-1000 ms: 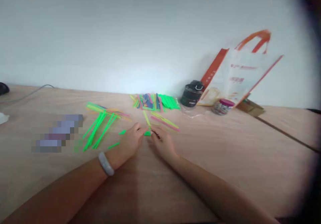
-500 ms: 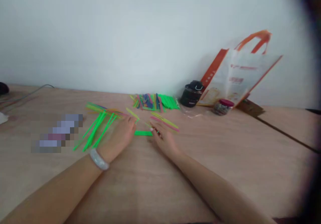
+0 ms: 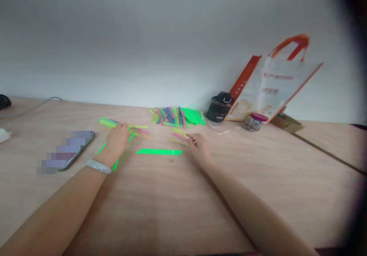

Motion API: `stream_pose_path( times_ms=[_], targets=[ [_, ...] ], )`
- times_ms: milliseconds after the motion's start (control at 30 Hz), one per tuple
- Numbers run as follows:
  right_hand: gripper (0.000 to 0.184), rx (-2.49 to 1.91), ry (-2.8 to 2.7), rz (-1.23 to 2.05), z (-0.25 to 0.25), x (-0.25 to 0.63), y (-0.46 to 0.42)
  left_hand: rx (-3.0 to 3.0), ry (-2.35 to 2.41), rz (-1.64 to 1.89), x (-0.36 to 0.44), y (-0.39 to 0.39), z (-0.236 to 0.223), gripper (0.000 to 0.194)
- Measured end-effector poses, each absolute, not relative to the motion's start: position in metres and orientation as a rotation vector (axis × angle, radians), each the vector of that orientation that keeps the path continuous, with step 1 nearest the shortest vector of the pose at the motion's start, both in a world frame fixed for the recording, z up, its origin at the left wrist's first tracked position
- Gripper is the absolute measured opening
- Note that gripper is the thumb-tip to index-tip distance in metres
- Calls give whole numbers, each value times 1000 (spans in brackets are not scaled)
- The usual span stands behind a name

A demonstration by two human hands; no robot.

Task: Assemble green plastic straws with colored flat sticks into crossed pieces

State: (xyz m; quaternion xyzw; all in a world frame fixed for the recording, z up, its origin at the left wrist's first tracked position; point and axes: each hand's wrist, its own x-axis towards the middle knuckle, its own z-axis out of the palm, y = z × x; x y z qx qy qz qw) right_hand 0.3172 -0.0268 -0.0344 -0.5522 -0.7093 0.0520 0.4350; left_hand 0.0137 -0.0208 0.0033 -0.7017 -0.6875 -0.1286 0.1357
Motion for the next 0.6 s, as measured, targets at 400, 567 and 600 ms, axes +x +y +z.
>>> stream_pose_path(
  times_ms=[400,567,600],
  targets=[
    [21,-1474,-2150,-149,-31,342,-21,-2464,-1446,-559,53,-40,-4,22],
    [19,-1521,-2265,-172,-32,336,-24,-2759,-1101,-548,89,-50,-24,19],
    [19,-1535,-2262,-171,-32,336,-24,-2778,-1071,-537,92,-50,-28,20]
  ],
)
